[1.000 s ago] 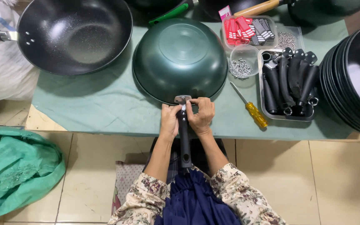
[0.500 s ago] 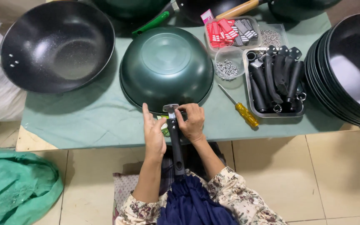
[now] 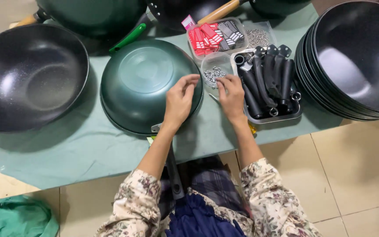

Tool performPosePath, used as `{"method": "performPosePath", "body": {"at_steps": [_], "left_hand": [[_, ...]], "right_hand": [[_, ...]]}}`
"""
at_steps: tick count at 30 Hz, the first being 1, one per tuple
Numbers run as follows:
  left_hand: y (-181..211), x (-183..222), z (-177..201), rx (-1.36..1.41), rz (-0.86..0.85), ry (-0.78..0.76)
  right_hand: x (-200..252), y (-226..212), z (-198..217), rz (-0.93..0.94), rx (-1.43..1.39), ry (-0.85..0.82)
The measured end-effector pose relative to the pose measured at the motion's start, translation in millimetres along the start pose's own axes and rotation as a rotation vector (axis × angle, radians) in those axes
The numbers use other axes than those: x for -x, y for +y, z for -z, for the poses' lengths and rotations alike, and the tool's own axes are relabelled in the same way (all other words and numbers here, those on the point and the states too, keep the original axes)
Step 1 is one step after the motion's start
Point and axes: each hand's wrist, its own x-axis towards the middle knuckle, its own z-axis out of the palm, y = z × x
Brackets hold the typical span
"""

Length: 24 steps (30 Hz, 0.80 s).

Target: Attaching a handle to a wok using screws and a screwdriver

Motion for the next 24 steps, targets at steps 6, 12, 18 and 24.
{"method": "performPosePath", "body": {"at_steps": [6,12,18,24], "left_hand": [[-72.0,-64.8,-60.7,-0.772,-0.340,0.020],[-160.0,-109.1,-105.9,-1.146,-0.620,0.186],[-171.6,-124.2,-121.3,-1.311,-0.519,0.074],[-177.2,-133.8,-129.0,-1.375,-0.411,-0.017]], "right_hand": [[-46.4,93.9,-47.4,0.024,0.219,-0.348],[-42.5,147.7,-97.3,-0.169,0.382,-0.652],[-43.0,157.3,-103.6,-0.180,0.474,-0.672],[-52.8,116.7,-85.0,-0.347,0.380,-0.681]]}}
